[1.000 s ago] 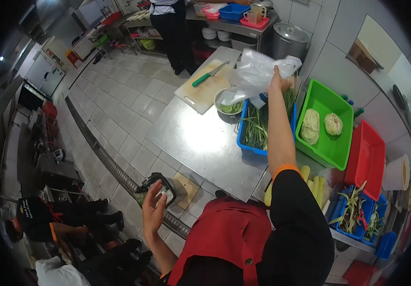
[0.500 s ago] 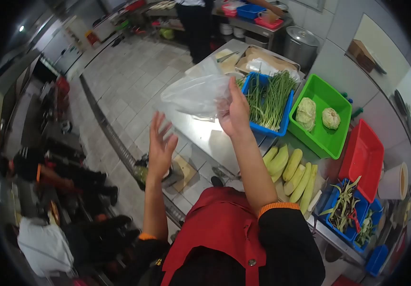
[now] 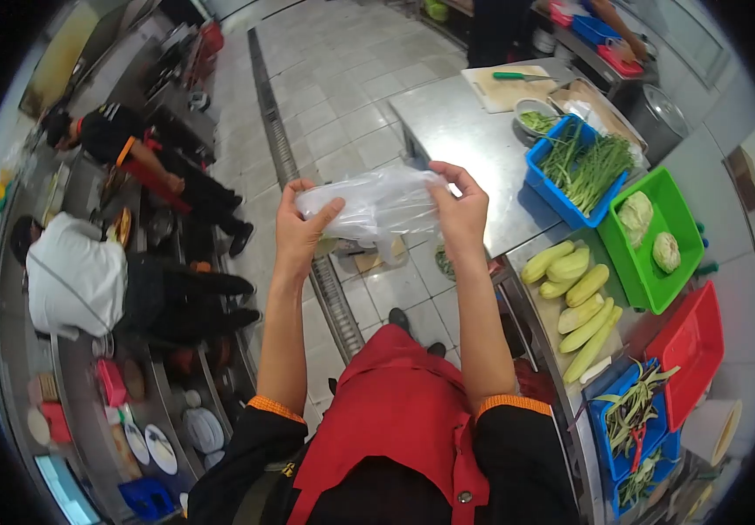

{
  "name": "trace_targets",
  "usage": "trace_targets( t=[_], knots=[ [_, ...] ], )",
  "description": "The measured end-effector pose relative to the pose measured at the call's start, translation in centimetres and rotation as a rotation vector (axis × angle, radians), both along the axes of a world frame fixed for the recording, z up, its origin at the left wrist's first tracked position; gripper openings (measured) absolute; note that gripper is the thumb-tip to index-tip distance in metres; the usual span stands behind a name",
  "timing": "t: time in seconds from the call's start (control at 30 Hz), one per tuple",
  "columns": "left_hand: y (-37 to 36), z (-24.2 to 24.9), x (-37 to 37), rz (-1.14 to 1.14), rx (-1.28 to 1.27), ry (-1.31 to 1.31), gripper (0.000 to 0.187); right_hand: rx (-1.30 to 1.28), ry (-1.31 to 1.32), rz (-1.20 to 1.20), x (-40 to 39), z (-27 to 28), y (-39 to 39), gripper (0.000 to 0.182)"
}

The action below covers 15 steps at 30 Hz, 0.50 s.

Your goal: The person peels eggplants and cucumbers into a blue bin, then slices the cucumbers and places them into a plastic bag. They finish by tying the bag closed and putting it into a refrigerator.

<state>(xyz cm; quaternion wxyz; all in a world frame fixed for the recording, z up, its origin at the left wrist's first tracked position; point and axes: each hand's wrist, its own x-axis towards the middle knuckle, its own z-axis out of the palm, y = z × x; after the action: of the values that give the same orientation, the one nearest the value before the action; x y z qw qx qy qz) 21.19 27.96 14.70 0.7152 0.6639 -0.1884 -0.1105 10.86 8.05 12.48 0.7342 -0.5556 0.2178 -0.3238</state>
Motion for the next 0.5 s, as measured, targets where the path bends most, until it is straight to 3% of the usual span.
trace_targets(
  t=[0.03, 0.13, 0.17, 0.27, 0.3, 0.4, 0.5],
  knots=[
    [1.2, 0.5, -0.3, -0.064, -0.006, 0.066, 0.061, 0.010, -0.007, 0.012, 0.5, 0.0, 0.6, 0.022],
    [3.7, 0.4, -0.5, -0.142, 0.030, -0.042, 0.064, 0.149, -0.016, 0.047, 2.2, 0.0, 2.8, 0.020],
    [4.5, -0.5, 0.1, -0.104, 0.104, -0.173, 0.067, 0.089, 0.041, 0.061, 2.6, -0.3, 3.1, 0.020],
    [8.0, -0.9, 0.5, -0.012, 0.159, -0.025, 0.065, -0.036, 0.104, 0.008, 4.5, -2.4, 4.6, 0.021],
    [9.2, -1.1, 0.5, -0.015, 0.269, -0.098, 0.065, 0.057, 0.047, 0.050, 4.7, -3.2, 4.7, 0.021],
    [13.0, -3.0, -0.4, -0.195, 0.451, 0.059, 0.058, 0.156, 0.059, -0.005, 6.4, -6.2, 4.0, 0.023],
    [15.6, -9.7, 0.5, 0.160, 0.653, -0.478, 0.051, -0.154, 0.113, 0.070, 7.0, -9.6, 5.3, 0.030]
  ],
)
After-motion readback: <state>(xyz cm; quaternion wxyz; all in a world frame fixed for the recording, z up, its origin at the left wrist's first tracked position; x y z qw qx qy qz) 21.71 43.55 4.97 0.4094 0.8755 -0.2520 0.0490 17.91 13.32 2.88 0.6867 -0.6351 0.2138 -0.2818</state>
